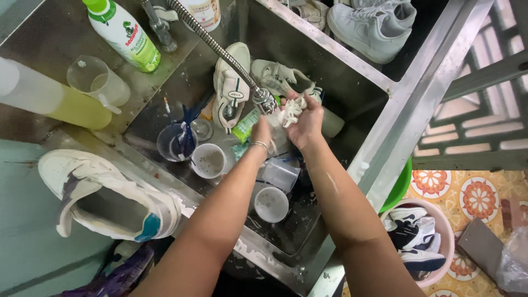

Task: Cleaning a pair of white sneakers in a sink using soap, a brush, and water.

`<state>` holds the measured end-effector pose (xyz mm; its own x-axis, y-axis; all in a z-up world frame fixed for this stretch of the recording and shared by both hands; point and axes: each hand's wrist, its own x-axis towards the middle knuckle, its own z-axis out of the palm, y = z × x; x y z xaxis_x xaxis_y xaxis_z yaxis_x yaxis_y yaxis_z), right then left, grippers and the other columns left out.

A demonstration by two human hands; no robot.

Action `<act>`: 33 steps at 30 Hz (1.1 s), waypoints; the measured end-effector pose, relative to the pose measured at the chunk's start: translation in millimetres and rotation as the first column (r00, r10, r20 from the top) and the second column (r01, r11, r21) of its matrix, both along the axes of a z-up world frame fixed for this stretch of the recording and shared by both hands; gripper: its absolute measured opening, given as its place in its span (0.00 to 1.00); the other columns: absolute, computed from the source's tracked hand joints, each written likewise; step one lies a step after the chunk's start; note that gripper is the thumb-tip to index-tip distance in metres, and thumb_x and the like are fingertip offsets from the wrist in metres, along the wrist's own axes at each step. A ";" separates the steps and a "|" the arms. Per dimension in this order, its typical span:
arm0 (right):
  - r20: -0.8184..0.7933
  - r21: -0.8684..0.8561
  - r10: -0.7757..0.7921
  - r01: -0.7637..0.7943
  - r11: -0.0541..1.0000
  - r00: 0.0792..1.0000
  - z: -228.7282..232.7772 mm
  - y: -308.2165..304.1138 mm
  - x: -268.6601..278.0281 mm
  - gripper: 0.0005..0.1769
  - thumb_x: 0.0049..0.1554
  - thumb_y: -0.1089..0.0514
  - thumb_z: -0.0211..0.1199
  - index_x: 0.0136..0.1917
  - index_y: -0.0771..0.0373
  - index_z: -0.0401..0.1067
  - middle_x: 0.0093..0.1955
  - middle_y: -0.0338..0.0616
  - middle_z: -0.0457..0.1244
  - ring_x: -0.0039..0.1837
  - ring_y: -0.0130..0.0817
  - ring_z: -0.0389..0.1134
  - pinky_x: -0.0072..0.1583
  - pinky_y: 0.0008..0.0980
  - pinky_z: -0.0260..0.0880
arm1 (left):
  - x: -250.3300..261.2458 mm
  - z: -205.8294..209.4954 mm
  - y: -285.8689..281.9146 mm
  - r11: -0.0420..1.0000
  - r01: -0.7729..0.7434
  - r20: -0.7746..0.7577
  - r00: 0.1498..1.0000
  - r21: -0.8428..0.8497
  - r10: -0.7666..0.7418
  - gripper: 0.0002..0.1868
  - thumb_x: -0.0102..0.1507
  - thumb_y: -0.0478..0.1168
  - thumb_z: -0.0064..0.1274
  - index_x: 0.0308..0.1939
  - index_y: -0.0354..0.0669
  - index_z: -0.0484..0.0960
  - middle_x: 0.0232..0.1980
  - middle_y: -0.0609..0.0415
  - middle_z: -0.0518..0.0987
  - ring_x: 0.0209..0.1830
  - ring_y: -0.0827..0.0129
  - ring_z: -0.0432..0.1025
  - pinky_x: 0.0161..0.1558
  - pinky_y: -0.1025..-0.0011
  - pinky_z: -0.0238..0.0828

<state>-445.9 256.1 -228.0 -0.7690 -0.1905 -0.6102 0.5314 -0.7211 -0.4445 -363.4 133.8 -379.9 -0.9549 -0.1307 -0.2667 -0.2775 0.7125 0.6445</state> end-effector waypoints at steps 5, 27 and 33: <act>-0.024 0.282 0.274 -0.256 0.925 0.961 21.9 -7.5 20.4 0.25 0.83 0.46 0.55 0.87 0.51 0.75 0.75 0.58 0.77 0.68 0.58 0.82 0.76 0.71 0.82 | -21.4 112.7 -9.6 -0.253 -0.720 0.734 0.495 0.646 0.465 0.27 0.70 0.53 0.70 0.63 0.37 0.85 0.46 0.41 0.75 0.41 0.41 0.82 0.44 0.34 0.99; -0.505 0.714 0.638 0.697 -0.069 0.581 83.4 10.0 32.5 0.09 0.69 0.52 0.78 0.58 0.35 0.84 0.49 0.19 0.80 0.40 0.31 0.79 0.48 0.36 0.78 | -35.9 86.2 12.6 -0.441 -0.610 0.744 0.617 0.658 0.256 0.23 0.73 0.46 0.50 0.56 0.29 0.91 0.50 0.32 0.94 0.43 0.36 0.91 0.47 0.44 0.95; -0.122 0.966 0.418 0.011 0.259 0.900 -7.3 -3.0 26.6 0.18 0.78 0.40 0.70 0.74 0.47 0.84 0.64 0.48 0.79 0.64 0.50 0.82 0.65 0.52 0.80 | -19.8 141.8 19.6 0.030 -0.692 0.614 0.659 0.721 0.434 0.11 0.73 0.46 0.51 0.42 0.49 0.85 0.30 0.47 0.86 0.19 0.52 0.80 0.16 0.59 0.76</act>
